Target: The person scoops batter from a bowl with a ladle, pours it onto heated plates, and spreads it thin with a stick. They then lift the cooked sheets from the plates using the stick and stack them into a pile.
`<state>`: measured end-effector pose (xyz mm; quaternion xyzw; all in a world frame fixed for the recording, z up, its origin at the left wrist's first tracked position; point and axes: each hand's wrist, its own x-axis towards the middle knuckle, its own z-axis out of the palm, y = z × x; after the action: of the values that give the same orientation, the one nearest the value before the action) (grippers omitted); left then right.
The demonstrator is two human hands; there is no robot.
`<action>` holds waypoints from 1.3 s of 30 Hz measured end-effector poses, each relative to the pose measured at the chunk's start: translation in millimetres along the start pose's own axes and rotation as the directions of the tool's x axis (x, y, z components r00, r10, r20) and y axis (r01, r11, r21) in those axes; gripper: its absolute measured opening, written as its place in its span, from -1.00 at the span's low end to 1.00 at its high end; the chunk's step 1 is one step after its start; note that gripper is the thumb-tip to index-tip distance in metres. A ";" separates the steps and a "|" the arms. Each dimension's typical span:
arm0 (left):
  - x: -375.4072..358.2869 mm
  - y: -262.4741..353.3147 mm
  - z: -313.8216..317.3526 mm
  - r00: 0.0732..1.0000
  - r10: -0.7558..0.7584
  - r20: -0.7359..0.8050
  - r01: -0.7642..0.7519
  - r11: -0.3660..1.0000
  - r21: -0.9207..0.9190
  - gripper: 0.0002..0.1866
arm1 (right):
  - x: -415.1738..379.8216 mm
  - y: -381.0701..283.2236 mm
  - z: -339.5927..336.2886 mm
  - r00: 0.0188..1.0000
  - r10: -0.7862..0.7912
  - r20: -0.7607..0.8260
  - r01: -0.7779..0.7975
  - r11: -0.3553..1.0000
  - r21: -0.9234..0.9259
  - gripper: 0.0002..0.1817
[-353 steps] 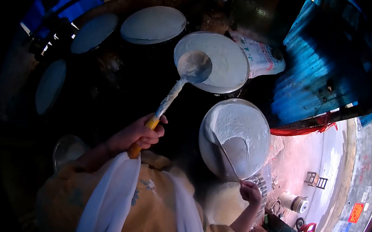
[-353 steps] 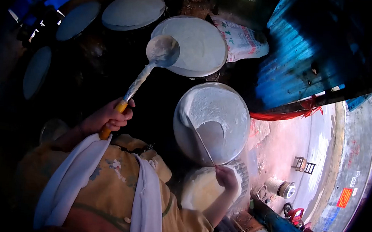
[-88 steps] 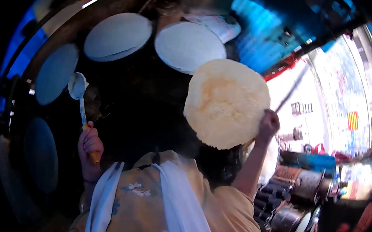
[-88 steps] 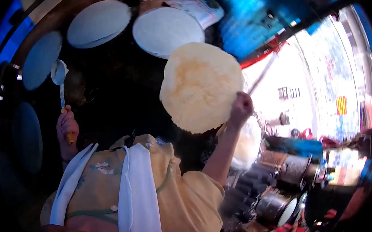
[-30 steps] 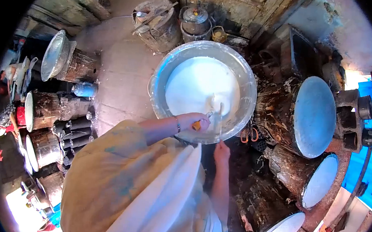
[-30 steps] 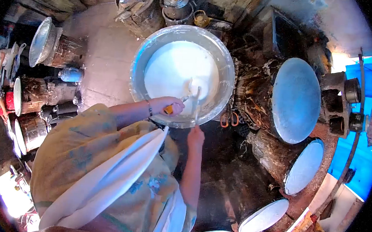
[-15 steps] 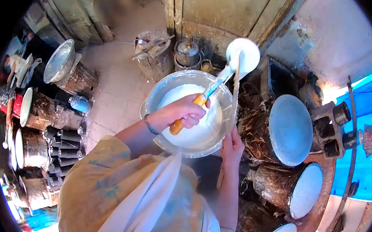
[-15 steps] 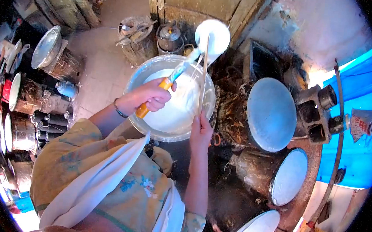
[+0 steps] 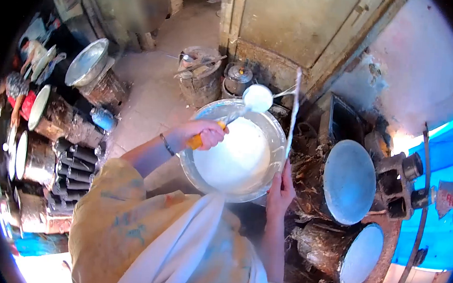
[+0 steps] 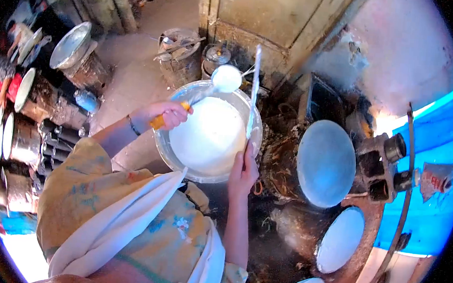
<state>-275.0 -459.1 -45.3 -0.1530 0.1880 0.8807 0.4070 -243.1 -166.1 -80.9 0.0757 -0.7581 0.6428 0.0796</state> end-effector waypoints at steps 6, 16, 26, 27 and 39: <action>32.3 -5.2 20.2 0.977 -0.121 -0.177 0.157 0.965 0.208 -0.84 | -16.4 48.2 -3.4 0.994 0.059 -0.094 -0.081 0.963 -0.256 -0.62; 194.3 -34.9 165.6 0.953 -0.292 -0.086 0.263 0.647 0.716 -0.59 | 0.5 64.1 -75.9 0.870 0.011 -0.493 -0.296 0.812 -0.503 -0.56; 376.4 -192.3 199.5 0.977 -0.208 0.041 0.062 0.465 0.883 -0.25 | -17.8 112.7 -199.8 0.562 0.318 -0.763 -0.421 0.904 0.067 -0.58; 401.0 -194.8 183.5 0.987 -0.158 0.001 0.054 0.344 0.937 -0.25 | -18.8 134.2 -203.5 0.562 0.314 -0.766 -0.381 0.920 0.098 -0.58; 437.6 -127.1 213.5 0.913 0.063 0.402 -0.331 -0.459 0.825 -0.57 | 50.6 119.9 -207.7 0.352 0.632 -0.690 -0.101 0.759 0.643 -0.55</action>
<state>-473.5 2.8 -68.0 0.3671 0.8260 0.3868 0.1826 -313.7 57.6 -151.9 -0.4318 -0.4042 0.7542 0.2851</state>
